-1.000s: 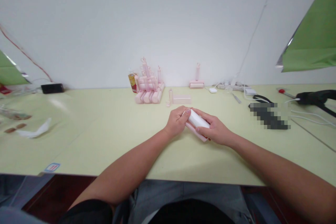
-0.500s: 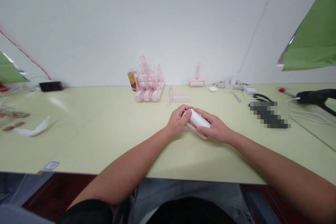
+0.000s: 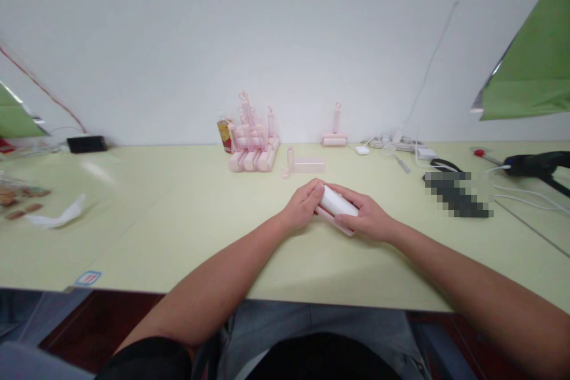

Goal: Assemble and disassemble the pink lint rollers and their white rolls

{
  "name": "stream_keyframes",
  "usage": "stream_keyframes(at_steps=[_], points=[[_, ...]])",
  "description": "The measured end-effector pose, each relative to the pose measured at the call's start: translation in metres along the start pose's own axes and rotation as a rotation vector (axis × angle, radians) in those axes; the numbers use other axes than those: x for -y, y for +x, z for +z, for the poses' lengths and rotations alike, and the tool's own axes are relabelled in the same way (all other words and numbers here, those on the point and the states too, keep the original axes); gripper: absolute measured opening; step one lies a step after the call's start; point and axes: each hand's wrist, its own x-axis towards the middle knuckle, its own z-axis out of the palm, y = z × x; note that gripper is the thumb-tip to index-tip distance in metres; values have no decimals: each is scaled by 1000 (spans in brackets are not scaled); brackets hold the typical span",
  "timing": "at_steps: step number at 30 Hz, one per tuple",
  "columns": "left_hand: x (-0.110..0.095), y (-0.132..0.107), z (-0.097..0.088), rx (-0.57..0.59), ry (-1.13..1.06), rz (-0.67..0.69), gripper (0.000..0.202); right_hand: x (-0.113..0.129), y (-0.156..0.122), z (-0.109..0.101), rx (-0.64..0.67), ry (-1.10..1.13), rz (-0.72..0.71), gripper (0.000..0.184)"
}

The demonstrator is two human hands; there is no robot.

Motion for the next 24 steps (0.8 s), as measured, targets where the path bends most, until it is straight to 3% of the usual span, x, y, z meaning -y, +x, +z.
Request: stream_keyframes(at_steps=[24], points=[[-1, -1, -2, -16, 118, 17, 48, 2, 0, 0, 5, 2, -7, 71]])
